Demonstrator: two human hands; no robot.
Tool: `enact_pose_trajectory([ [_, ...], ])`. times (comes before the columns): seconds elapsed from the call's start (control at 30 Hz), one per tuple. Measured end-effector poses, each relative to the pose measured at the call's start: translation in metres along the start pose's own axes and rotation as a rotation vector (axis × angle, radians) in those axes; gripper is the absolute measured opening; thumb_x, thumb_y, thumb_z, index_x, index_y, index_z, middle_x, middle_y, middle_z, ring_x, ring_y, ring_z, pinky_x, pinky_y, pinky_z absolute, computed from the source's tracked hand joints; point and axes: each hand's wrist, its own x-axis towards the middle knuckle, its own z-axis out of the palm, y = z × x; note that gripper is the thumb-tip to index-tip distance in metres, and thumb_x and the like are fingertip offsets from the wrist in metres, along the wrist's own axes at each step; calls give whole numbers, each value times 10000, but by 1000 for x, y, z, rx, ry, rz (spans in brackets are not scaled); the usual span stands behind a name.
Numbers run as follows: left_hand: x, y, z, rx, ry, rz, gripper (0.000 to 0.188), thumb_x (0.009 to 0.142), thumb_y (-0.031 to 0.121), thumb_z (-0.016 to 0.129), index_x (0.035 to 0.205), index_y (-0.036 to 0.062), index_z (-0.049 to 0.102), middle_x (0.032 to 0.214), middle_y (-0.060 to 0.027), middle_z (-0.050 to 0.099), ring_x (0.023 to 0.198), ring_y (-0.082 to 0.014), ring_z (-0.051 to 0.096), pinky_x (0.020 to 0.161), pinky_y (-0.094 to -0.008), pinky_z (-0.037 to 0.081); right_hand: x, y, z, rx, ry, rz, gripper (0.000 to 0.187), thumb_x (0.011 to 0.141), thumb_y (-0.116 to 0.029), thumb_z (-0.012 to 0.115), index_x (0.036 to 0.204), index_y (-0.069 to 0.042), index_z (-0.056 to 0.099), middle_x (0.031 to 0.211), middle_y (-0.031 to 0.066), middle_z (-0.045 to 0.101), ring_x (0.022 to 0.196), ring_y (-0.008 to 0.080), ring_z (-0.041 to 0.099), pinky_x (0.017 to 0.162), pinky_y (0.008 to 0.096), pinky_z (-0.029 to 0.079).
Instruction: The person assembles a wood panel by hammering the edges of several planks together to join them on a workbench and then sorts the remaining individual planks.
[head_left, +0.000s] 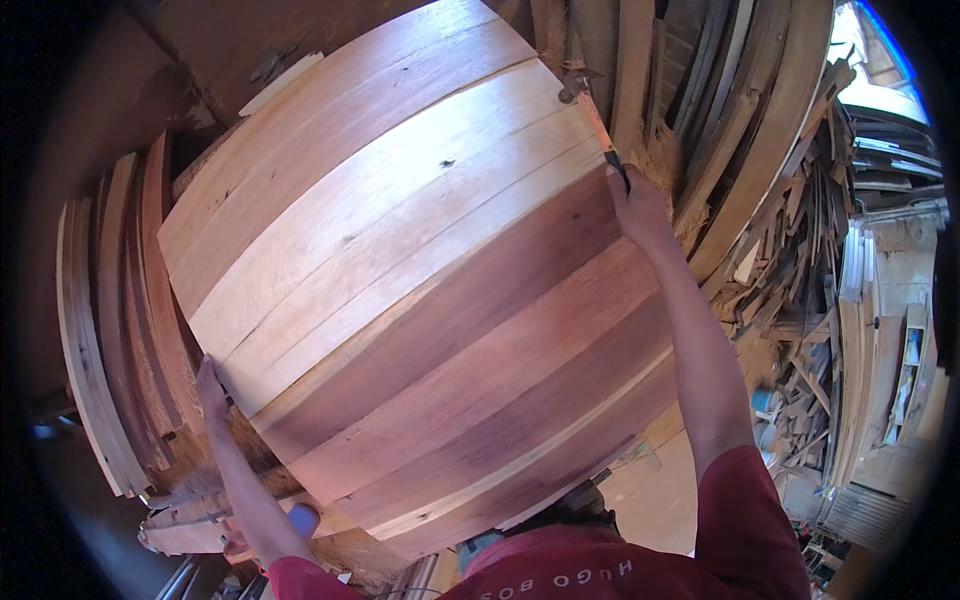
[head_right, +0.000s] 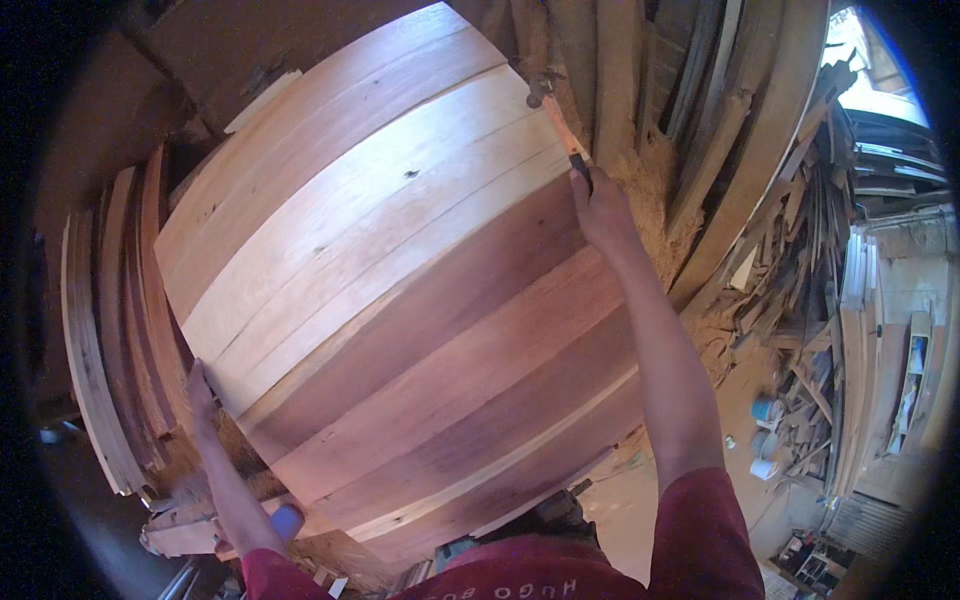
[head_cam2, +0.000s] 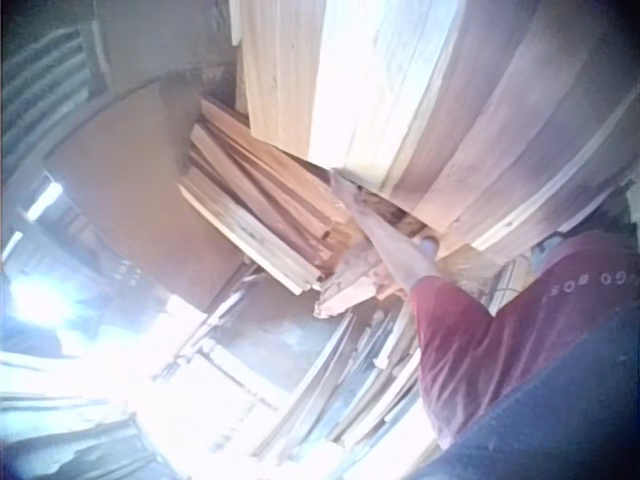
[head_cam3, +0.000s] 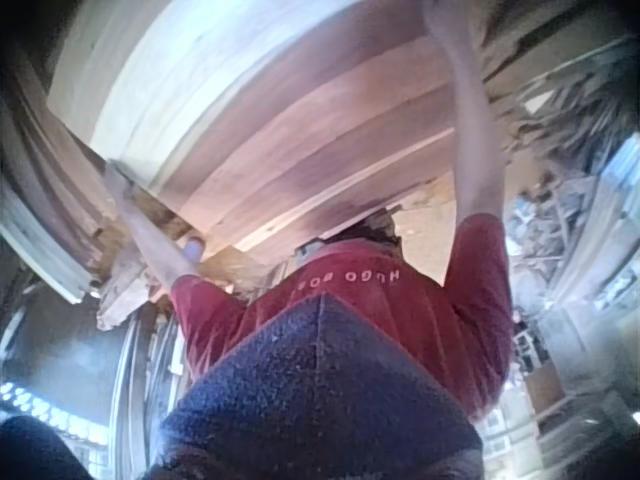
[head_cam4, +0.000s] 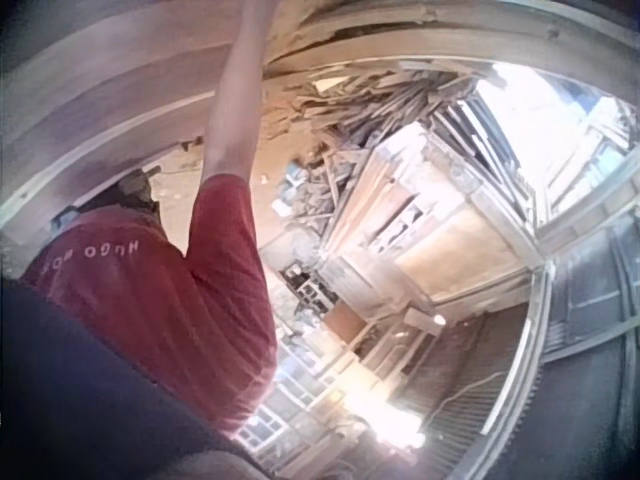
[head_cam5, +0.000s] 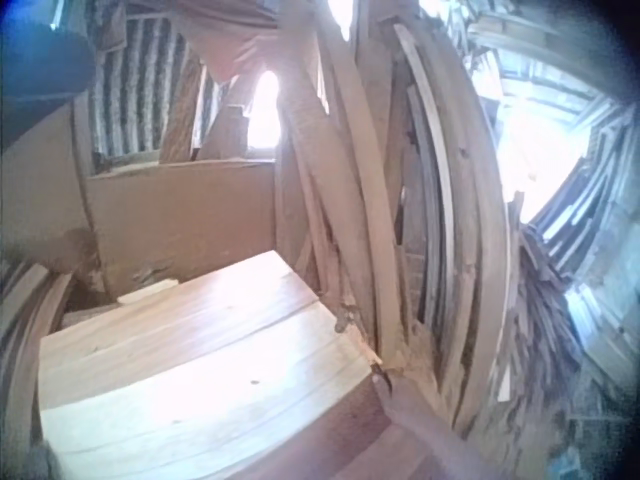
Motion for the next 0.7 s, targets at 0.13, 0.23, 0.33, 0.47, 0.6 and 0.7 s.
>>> enact_pose_trajectory([
  [0.13, 9, -16, -13, 65, 5, 261, 568, 1037, 396, 438, 1391, -46, 479, 1390, -125, 538, 1254, -215, 504, 1078, -317, 357, 1, -14, -8, 98, -51, 70, 421, 1013, -378, 476, 1071, 23, 591, 891, 302, 625, 888, 496, 598, 784, 498, 464],
  [0.23, 14, -31, -2, 33, 116, 296, 569, 1039, 393, 431, 1394, -50, 472, 1410, -132, 520, 1277, -214, 483, 1090, -317, 342, -11, -21, -3, 231, 137, -6, 407, 1015, -363, 471, 1131, 15, 569, 882, 292, 628, 848, 483, 602, 780, 490, 460],
  [0.33, 21, -41, -5, -20, 167, 296, 572, 1037, 388, 433, 1400, -52, 463, 1436, -141, 493, 1302, -212, 460, 1096, -314, 334, -19, -26, 10, 308, 267, 10, 410, 1018, -354, 454, 1199, 5, 535, 924, 295, 641, 879, 485, 610, 796, 503, 470],
  [0.47, 18, -38, 15, -35, 214, 305, 560, 1035, 370, 431, 1396, -57, 468, 1426, -156, 501, 1303, -217, 463, 1095, -310, 335, -11, -3, 26, -5, 190, -5, 416, 1024, -353, 430, 1228, -1, 519, 959, 311, 642, 917, 504, 606, 810, 530, 480],
  [0.6, 22, -40, 20, -159, 144, 284, 547, 1034, 361, 433, 1360, -73, 501, 1363, -147, 553, 1242, -219, 505, 1065, -311, 360, -6, -5, 7, -43, -34, 108, 428, 1020, -361, 429, 1223, 3, 526, 981, 336, 630, 968, 517, 590, 840, 548, 473],
  [0.7, 51, -58, -16, -147, 295, 290, 550, 1032, 371, 437, 1316, -90, 533, 1284, -134, 597, 1156, -209, 539, 1022, -311, 386, 0, -8, 18, 22, -23, 26, 436, 1015, -377, 442, 1196, 6, 548, 970, 331, 633, 978, 506, 593, 843, 533, 472],
])
